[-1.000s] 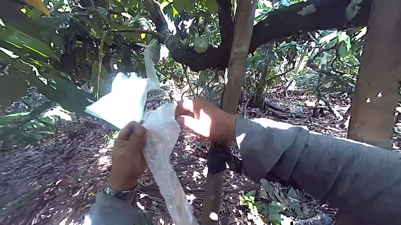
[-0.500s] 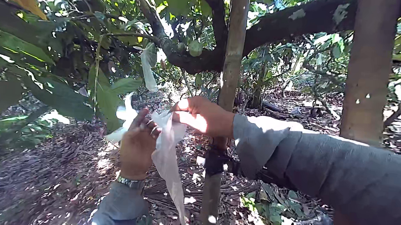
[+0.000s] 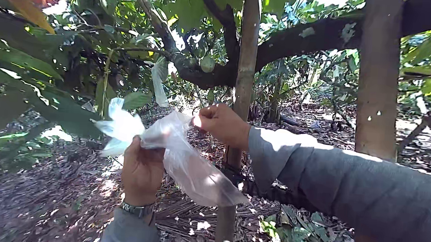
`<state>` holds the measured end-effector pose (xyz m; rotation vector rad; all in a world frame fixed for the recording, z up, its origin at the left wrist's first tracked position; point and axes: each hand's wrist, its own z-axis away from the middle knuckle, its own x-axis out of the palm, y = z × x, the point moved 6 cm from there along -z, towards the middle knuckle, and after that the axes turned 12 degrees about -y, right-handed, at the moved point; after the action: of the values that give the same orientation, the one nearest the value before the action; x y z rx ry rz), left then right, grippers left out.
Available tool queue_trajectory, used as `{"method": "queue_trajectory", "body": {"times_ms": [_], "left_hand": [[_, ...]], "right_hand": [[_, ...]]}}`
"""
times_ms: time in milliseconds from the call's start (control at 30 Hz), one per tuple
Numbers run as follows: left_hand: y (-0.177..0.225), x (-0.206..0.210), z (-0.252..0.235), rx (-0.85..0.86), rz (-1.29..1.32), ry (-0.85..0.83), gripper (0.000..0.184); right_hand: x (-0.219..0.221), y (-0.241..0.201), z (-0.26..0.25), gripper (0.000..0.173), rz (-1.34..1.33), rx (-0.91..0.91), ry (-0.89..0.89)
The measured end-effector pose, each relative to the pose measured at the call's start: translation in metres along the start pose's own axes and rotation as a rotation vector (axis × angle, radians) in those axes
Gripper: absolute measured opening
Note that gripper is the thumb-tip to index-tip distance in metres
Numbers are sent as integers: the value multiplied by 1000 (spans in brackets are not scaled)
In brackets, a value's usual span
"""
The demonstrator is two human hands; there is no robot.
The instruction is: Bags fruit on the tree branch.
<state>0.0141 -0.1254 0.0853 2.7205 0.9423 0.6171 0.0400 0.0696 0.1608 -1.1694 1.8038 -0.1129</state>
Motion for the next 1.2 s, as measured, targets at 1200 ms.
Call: {"method": "queue_trajectory", "body": {"times_ms": [1200], "left_hand": [[-63, 127, -264, -219, -1589, -679, 22]], "right_hand": [[-114, -48, 3, 25, 655, -94, 448]]}}
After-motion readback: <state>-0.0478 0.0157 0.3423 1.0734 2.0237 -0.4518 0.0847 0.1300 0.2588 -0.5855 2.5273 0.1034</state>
